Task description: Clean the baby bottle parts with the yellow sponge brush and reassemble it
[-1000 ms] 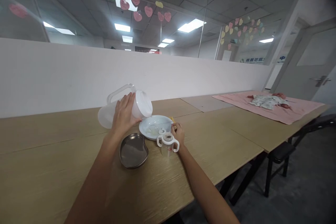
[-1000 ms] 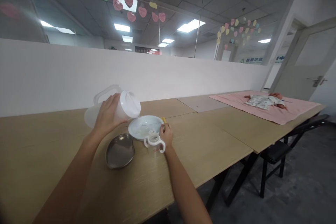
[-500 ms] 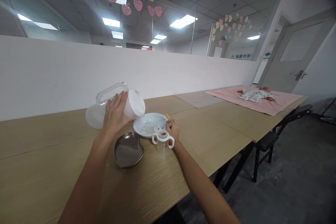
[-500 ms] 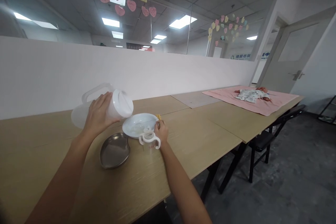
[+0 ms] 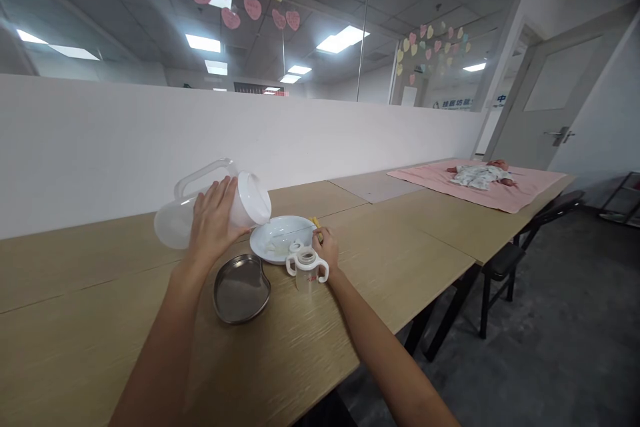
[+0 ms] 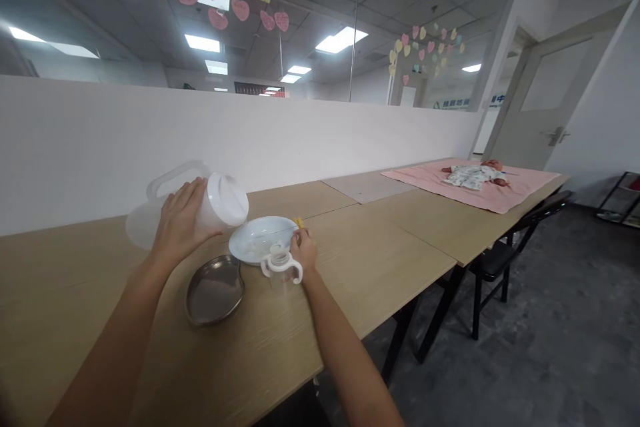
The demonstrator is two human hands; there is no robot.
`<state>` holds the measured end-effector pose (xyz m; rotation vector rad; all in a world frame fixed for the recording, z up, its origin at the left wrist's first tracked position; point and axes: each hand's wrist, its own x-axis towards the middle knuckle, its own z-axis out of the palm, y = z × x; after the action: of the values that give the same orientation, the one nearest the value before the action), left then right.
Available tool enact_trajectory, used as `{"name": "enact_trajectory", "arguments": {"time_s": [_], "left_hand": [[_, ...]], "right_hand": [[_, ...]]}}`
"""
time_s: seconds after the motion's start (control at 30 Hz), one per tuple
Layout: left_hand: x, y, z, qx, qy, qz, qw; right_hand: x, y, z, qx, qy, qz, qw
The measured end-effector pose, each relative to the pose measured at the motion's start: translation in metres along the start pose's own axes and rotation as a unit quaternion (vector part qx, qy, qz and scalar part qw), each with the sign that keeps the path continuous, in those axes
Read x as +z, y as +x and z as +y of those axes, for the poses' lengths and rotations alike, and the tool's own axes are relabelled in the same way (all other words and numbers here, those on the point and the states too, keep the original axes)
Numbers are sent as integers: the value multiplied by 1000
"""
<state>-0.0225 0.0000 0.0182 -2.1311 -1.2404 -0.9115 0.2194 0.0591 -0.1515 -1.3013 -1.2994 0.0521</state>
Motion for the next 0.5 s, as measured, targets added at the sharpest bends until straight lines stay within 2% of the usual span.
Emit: {"name": "enact_trajectory", "arguments": {"time_s": [0.3,0.5], "left_hand": [[0,1,1,-2,1,-7,1000],[0,-3,-9,-18,-33,2,999]], "right_hand": [[0,0,-1,10,-7,-6,1000],[-1,0,-2,4,-6,-8,1000]]}}
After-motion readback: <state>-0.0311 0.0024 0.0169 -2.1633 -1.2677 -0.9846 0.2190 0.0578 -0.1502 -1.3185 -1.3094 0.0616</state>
